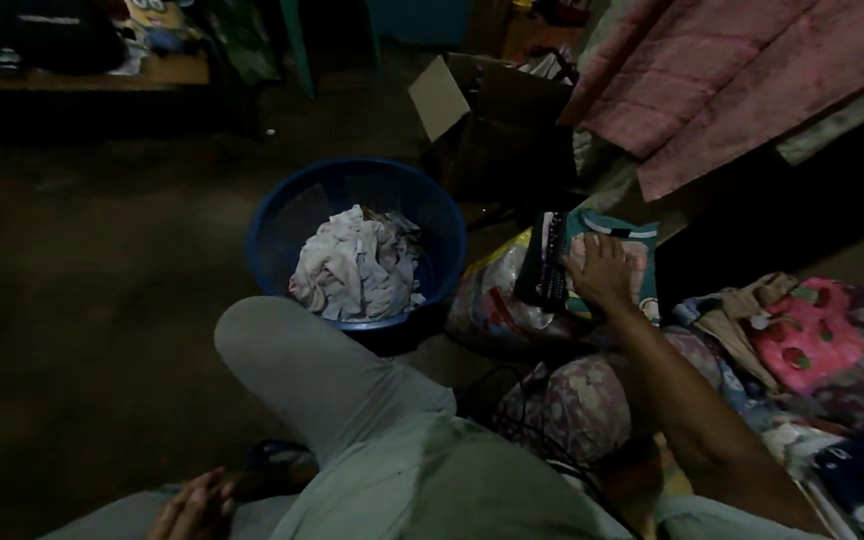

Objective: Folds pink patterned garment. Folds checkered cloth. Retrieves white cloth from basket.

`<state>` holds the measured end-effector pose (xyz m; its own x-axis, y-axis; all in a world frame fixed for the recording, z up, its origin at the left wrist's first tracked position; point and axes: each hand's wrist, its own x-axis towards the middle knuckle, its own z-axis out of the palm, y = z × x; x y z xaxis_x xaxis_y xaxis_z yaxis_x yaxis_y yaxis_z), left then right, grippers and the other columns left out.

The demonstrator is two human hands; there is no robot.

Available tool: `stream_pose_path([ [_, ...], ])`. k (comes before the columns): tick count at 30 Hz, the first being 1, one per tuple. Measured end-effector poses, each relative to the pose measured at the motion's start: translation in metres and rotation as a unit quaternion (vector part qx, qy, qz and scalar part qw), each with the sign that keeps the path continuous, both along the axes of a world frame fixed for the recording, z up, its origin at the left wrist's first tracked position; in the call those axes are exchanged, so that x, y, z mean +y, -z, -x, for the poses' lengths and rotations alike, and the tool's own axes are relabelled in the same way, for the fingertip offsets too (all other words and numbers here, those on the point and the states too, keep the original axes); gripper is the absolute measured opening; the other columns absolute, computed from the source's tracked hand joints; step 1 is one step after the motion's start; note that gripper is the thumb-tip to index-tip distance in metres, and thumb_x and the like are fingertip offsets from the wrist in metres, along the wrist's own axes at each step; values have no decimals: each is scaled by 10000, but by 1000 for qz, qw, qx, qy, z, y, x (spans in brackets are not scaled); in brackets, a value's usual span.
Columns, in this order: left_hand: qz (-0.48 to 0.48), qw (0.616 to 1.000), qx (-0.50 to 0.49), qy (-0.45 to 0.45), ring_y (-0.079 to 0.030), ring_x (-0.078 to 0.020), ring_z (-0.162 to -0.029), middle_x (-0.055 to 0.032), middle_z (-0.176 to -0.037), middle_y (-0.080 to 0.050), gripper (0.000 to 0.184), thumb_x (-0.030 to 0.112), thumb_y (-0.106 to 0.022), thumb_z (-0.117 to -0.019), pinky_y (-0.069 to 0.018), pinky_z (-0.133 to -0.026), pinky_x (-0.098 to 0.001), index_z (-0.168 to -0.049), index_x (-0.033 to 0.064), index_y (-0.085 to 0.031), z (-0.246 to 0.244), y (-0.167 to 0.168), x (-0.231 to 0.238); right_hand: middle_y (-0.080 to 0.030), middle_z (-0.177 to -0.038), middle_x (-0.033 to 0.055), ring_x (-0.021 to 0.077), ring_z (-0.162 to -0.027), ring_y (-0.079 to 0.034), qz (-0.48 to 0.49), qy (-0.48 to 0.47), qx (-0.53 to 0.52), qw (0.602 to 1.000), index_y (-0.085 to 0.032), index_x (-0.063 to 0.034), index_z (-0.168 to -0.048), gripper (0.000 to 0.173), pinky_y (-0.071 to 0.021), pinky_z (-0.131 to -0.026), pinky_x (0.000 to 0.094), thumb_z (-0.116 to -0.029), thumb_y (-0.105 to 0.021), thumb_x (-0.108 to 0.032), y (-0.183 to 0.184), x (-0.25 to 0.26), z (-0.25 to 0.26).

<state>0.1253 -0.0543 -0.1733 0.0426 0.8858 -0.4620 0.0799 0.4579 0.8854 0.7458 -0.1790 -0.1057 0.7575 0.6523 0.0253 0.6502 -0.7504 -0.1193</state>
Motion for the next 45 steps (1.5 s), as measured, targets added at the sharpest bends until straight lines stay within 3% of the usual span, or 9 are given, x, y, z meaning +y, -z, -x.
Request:
stream_pose_path([
  [10, 2, 1000, 2, 20, -678, -22, -797, 97, -940, -693, 221, 163, -378, -1093, -586, -729, -215, -1190, 108, -569, -3, -1, 0, -577, -1374, 220, 449, -1287, -515, -37, -73, 34, 996, -625, -86, -1381, 421, -379, -1037, 685, -1068, -517, -345, -30, -27, -5],
  [21, 17, 999, -22, 25, -686, -33, -811, 105, -979, -710, 231, 192, -381, -1098, -590, -719, -217, -1181, 166, -595, 2, 7, 8, -536, -1413, 259, 477, -1296, -498, -172, -124, -28, 977, -653, -16, -1306, 370, -379, -1036, 678, -1052, -530, -255, -35, -31, 1],
  [25, -70, 992, 99, 19, -643, 14, -794, 84, -956, -663, 255, 204, -441, -1080, -569, -743, -199, -1231, 37, -562, 3, -7, 11, -566, -1358, 278, 476, -1263, -525, -215, -226, -2, 950, -680, 29, -1228, 328, -417, -1062, 622, -1020, -587, -207, -43, 28, 40],
  [27, -161, 963, 209, 50, -598, 20, -850, -41, -1023, -642, 338, 191, -463, -1068, -525, -793, -186, -1231, -88, -564, 20, -9, 20, -574, -1350, 287, 491, -1274, -521, -189, -279, 39, 941, -703, 27, -1194, 301, -414, -1065, 633, -994, -639, -189, -40, 70, 66],
  [30, -241, 893, 370, 90, -631, -274, -1053, -345, -1163, -629, 367, 125, -466, -1064, -501, -951, -364, -1216, -192, -574, 46, -19, 33, -561, -1389, 263, 486, -1331, -477, -89, -337, 115, 930, -717, -25, -1213, 334, -400, -1067, 655, -996, -652, -270, -10, 139, 96],
  [33, -245, 819, 503, 130, -485, -509, -1335, -361, -1382, -538, 374, 183, -541, -1020, -337, -1151, -572, -1226, -115, -636, 72, -19, 39, -556, -1408, 253, 460, -1356, -470, 61, -345, 203, 914, -667, -26, -1308, 402, -403, -1074, 645, -1043, -584, -317, 39, 202, 114],
  [36, -171, 797, 567, 118, -309, -530, -1459, -323, -1555, -376, 626, 405, -616, -955, -215, -1197, -636, -1401, -30, -556, 89, -19, 39, -607, -1335, 281, 449, -1277, -563, 157, -325, 311, 879, -611, 19, -1351, 433, -433, -1063, 641, -1071, -525, -300, 97, 252, 136],
  [40, -156, 853, 494, 62, -327, -476, -1469, -362, -1549, -348, 713, 388, -649, -956, -268, -1213, -533, -1456, -85, -461, 98, -24, 41, -529, -1441, 298, 429, -1364, -501, 234, -309, 408, 827, -470, 37, -1482, 521, -360, -1149, 590, -1097, -463, -314, 159, 288, 174],
  [45, -138, 848, 510, 46, -366, -459, -1449, -339, -1519, -407, 687, 417, -612, -965, -291, -1197, -538, -1440, -63, -488, 93, -25, 48, -505, -1482, 267, 420, -1399, -463, 224, -265, 456, 819, -486, -46, -1502, 533, -360, -1151, 595, -1046, -567, -310, 222, 328, 213],
])
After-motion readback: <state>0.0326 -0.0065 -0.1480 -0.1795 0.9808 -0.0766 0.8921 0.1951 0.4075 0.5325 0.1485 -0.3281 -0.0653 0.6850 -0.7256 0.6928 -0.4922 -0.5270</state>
